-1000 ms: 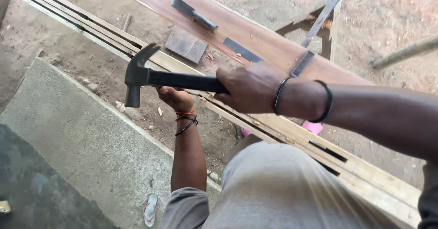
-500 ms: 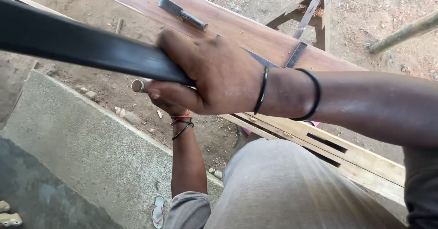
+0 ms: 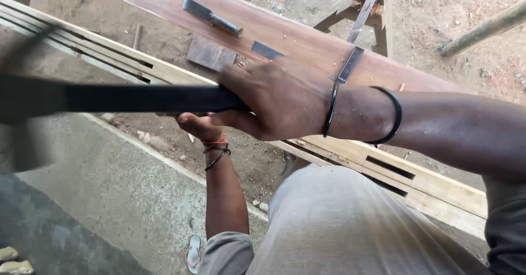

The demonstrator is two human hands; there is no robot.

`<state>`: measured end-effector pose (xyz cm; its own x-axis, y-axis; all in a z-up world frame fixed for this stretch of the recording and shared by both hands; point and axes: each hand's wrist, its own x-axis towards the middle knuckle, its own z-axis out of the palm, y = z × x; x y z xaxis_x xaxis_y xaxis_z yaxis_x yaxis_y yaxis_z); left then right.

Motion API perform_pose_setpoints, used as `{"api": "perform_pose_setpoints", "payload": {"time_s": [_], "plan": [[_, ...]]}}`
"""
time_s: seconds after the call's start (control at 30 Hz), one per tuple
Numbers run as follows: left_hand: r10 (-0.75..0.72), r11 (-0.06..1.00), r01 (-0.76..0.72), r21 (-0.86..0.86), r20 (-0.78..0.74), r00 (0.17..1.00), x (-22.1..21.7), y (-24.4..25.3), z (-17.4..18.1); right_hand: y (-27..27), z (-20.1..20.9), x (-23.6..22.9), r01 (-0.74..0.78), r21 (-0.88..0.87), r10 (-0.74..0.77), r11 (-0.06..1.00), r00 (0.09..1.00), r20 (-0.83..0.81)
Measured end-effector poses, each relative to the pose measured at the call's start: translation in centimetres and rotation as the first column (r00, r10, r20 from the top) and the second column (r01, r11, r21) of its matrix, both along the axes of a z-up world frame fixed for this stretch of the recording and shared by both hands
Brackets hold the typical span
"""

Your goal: Use a hammer and chisel to carve out a groove in a wooden board.

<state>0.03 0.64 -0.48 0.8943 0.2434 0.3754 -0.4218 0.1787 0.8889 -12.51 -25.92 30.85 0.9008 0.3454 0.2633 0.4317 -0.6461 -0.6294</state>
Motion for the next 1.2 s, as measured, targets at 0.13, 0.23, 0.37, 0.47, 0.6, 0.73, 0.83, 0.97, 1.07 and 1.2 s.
{"api": "perform_pose_setpoints", "payload": {"time_s": [0.13, 0.23, 0.37, 0.47, 0.6, 0.73, 0.83, 0.97, 1.07, 1.2], "plan": [[0.044, 0.999, -0.043, 0.025, -0.032, 0.999, -0.9, -0.9, 2.2, 1.1, 2.6, 0.3, -0.043, 0.182, 0.020, 0.982, 0.992, 0.128], [0.110, 0.993, -0.106, 0.058, -0.070, 0.991, -1.1, -1.3, 3.2, 1.2, 0.9, 0.4, -0.016, 0.150, 0.015, 0.989, 1.000, 0.010], [0.191, 0.977, -0.180, 0.118, -0.091, 0.977, -0.5, -1.0, 1.2, 0.1, -0.3, 0.1, 0.010, -0.208, -0.087, 0.978, 0.928, -0.362], [0.178, 0.974, -0.168, 0.150, -0.054, 0.983, -0.3, 0.1, -1.0, 0.0, 0.0, -0.4, -0.011, -0.297, -0.143, 0.955, 0.859, -0.492], [0.147, 0.982, -0.154, 0.108, 0.072, 0.987, 0.0, 1.2, -2.4, 0.8, -1.6, -0.6, 0.005, -0.132, -0.059, 0.991, 0.911, -0.407], [0.133, 0.986, -0.129, 0.109, -0.028, 0.991, -0.7, -0.1, 0.5, 0.7, -2.3, -0.5, 0.028, -0.116, -0.050, 0.993, 0.980, -0.194], [0.122, 0.990, -0.112, 0.081, -0.125, 0.985, -0.8, 0.1, 0.2, 0.0, -2.9, -0.7, 0.002, -0.248, -0.114, 0.969, 0.891, -0.439], [0.005, 0.992, -0.007, 0.123, 0.019, 1.000, -1.1, 1.1, 0.6, -2.7, -7.8, -3.5, 0.057, -0.218, -0.147, 0.974, 0.894, -0.424], [-0.055, 0.981, 0.047, 0.186, 0.040, 0.998, -2.0, -0.2, 5.3, -5.6, -12.2, -7.3, 0.130, -0.177, -0.187, 0.976, 0.912, -0.364], [-0.103, 0.995, 0.103, 0.012, -0.035, 0.994, -4.5, -2.1, 6.3, -8.7, -16.3, -13.0, 0.230, -0.327, -0.382, 0.917, 0.744, -0.548]]}}
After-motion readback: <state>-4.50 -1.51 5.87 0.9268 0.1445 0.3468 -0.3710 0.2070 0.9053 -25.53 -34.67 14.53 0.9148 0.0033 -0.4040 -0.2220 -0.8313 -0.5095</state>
